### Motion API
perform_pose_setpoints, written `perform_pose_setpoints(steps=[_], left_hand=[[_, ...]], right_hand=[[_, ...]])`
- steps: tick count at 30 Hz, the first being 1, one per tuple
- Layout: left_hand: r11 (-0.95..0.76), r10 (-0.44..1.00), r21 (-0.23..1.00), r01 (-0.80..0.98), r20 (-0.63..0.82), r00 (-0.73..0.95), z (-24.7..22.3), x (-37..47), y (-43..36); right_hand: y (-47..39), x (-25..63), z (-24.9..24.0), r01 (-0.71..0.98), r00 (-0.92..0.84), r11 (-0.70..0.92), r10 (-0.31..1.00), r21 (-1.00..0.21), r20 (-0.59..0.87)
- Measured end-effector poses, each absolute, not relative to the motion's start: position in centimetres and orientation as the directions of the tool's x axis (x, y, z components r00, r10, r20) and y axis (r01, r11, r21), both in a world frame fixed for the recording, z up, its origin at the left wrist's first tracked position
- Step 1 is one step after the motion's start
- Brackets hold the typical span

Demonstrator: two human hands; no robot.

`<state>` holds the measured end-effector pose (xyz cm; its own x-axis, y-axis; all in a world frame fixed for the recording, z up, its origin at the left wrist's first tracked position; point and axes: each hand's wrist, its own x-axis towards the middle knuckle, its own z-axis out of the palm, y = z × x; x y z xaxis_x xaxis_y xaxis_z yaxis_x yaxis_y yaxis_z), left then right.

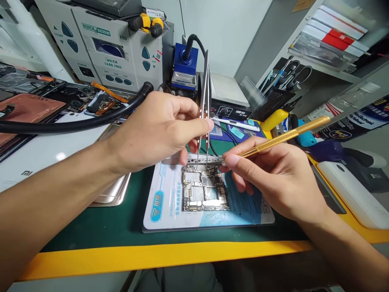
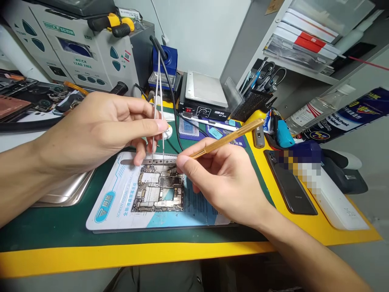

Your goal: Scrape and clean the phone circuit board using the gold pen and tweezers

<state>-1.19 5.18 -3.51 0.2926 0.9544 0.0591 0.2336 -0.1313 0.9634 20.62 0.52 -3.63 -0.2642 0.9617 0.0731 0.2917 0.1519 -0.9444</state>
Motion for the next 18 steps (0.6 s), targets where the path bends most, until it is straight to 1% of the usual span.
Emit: perform_pose_setpoints(steps=[2,4,7,10,13,18], left_hand=[[-0.127,0.955,0.964,0.235,0.055,0.292,-3.6,-1.2,5.3],[-0.130,0.958,0.963,0.235,0.061,0.281,-3.6,-1.1,5.3],[-0.113,0.966,0.968,0.225,0.054,0.252,-3.4,-1.0,5.1],[-0.113,0.969,0.969,0.220,0.059,0.238,-3.3,-0.8,4.8],[-0.128,0.965,0.969,0.211,0.072,0.252,-3.3,-0.6,4.7],[-0.119,0.964,0.967,0.223,0.059,0.259,-3.5,-0.5,4.7]], right_hand=[[0.4,20.5,-3.6,0.321,-0.260,0.180,0.961,-0.930,0.097],[0.3,20.3,-3.6,0.366,-0.258,0.261,0.951,-0.893,0.171],[0.0,20.0,-3.6,0.442,-0.267,0.400,0.913,-0.803,0.308],[-0.4,19.9,-3.8,0.493,-0.279,0.475,0.880,-0.729,0.384],[-0.7,20.2,-4.0,0.511,-0.294,0.494,0.870,-0.704,0.397],[-0.8,20.4,-4.1,0.539,-0.335,0.478,0.877,-0.694,0.344]])
